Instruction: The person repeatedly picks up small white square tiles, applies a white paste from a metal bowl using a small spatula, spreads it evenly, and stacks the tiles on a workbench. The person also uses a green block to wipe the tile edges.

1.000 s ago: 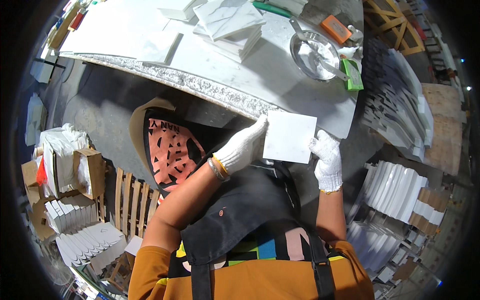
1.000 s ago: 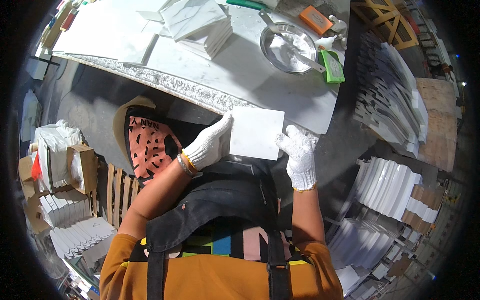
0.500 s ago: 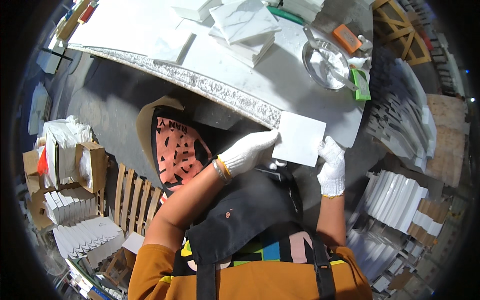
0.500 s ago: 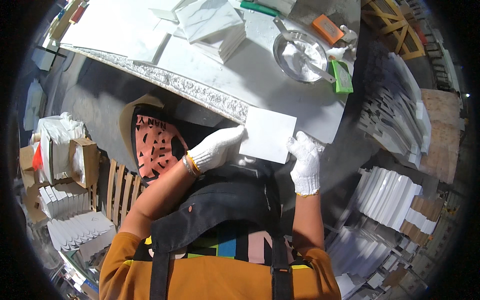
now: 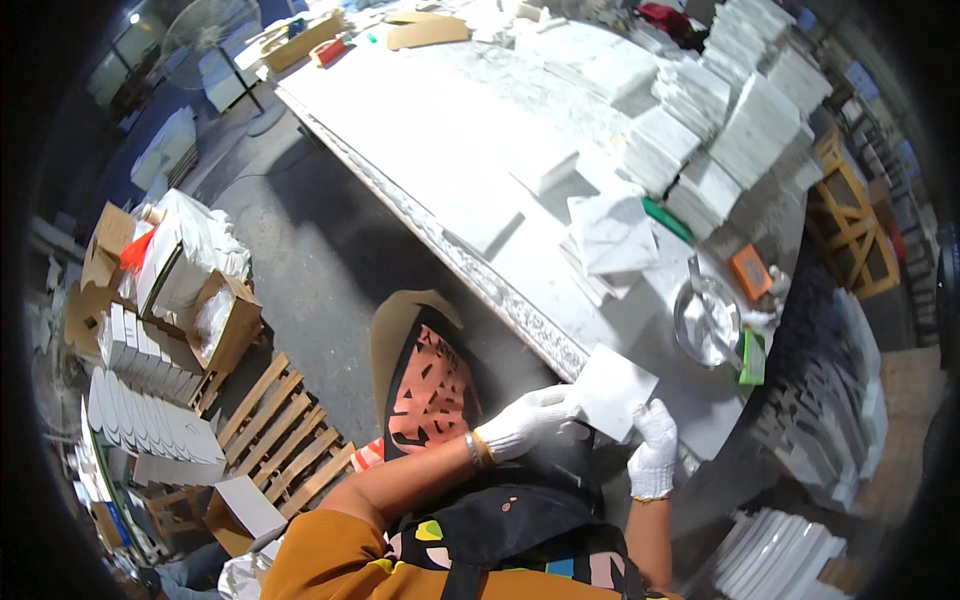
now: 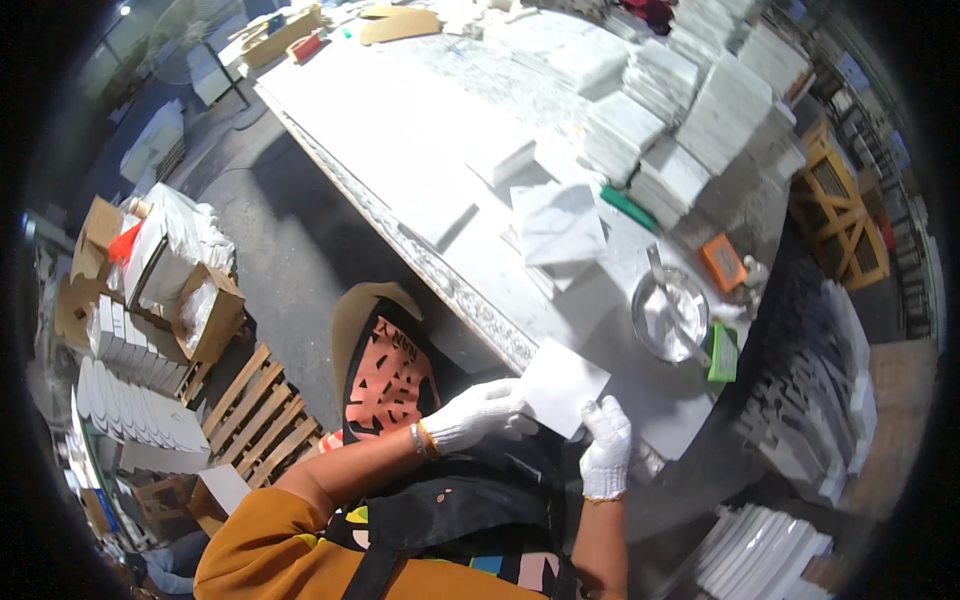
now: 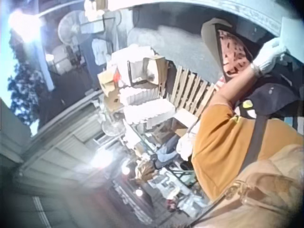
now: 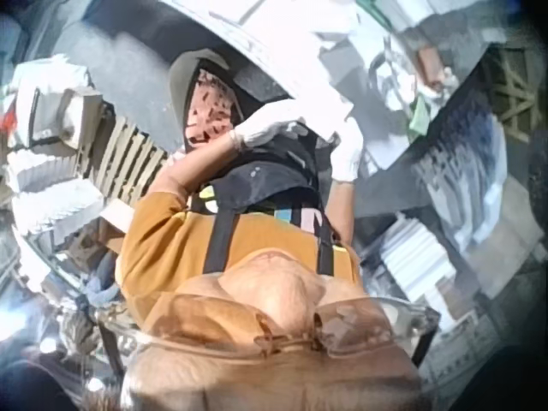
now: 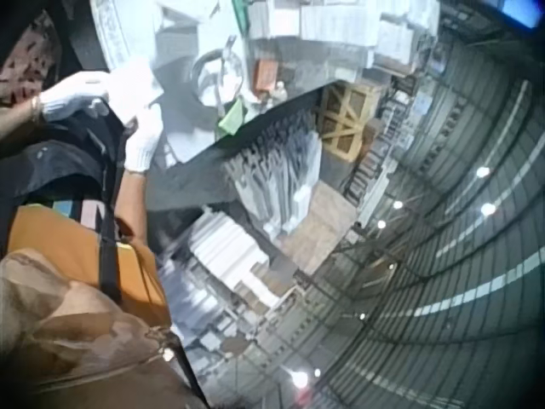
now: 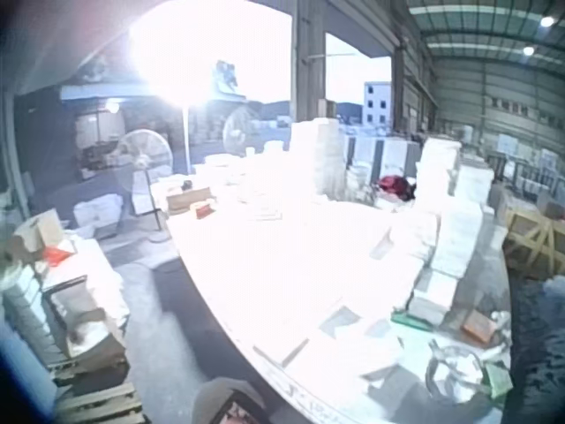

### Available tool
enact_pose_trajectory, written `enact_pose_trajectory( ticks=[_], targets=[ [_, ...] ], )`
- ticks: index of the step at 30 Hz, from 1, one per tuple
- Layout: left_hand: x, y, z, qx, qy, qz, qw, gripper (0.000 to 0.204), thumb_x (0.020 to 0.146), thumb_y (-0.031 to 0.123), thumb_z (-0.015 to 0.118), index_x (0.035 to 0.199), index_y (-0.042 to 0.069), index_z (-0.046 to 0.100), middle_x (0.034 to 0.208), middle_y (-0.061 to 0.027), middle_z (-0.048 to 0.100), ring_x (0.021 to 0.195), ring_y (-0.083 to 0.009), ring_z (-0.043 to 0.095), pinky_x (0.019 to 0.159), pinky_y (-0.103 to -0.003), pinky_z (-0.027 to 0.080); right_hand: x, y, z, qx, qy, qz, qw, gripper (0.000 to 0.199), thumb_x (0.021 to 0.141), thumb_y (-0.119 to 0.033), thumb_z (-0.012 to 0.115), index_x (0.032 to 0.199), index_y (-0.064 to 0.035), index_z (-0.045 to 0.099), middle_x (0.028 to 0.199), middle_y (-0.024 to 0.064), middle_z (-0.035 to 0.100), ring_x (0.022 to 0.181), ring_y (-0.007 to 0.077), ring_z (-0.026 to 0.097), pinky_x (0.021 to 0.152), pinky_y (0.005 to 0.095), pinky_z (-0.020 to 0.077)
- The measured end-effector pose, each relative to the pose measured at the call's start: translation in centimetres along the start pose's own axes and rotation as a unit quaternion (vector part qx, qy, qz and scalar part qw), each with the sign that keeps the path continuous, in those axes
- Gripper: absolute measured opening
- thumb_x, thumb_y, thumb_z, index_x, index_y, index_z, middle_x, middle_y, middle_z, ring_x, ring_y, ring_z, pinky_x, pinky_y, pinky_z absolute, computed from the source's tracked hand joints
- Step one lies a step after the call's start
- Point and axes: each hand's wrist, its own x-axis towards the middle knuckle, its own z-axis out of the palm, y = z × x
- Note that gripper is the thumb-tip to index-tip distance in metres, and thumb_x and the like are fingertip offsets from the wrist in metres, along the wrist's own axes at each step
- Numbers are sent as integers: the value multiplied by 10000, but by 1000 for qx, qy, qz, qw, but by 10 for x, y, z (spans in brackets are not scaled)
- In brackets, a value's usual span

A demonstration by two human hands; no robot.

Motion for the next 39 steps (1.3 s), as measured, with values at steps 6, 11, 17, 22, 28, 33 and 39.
enact_pose_trajectory(
  ticks=[6,11,17,22,28,33,39],
  targets=[
    [-36,76,-27,103,138,112,979,187,930,188,598,988,30,680,912,-51,689,815,-113,645,727,-257,534,21,-23,33,-38,-55,68,995,287,959,-175,657,1166,22,635,882,50,672,680,111,613,549,198,468],
    [-49,160,-73,124,245,176,945,236,943,214,633,1064,15,670,897,-71,705,773,-156,695,697,-264,544,44,-5,-2,21,-102,82,991,364,986,-254,622,1249,-3,606,895,158,717,685,198,681,535,270,525],
    [-9,242,-119,203,216,204,933,254,964,225,636,1085,5,677,896,-64,713,753,-117,682,680,-258,550,49,-1,-4,23,-109,68,991,350,990,-225,599,1234,25,610,898,194,724,678,227,706,542,297,568],
    [73,291,-117,214,148,225,939,294,1009,287,610,1126,22,663,958,-82,732,773,-133,692,701,-268,564,50,-3,-5,27,-107,103,989,352,993,-219,592,1235,37,595,907,215,721,689,235,710,537,309,581],
    [144,316,-124,278,222,183,917,485,989,338,644,1360,32,580,939,-64,728,738,-126,687,650,-282,564,47,-7,-2,12,-94,116,989,339,989,-217,601,1215,36,610,916,225,722,700,240,715,550,325,593],
    [148,324,-133,438,313,212,815,673,968,417,662,1488,37,468,784,-45,678,599,-98,621,513,-226,494,46,-6,-5,30,-104,117,987,322,989,-199,595,1204,37,635,930,218,724,722,250,724,568,325,596],
    [91,298,-61,492,225,302,785,693,976,456,644,1494,35,456,1126,-183,695,982,-225,695,818,-326,569,43,-14,-1,31,-99,148,984,337,991,-198,590,1221,46,623,934,203,723,701,268,721,539,343,589]
  ],
)
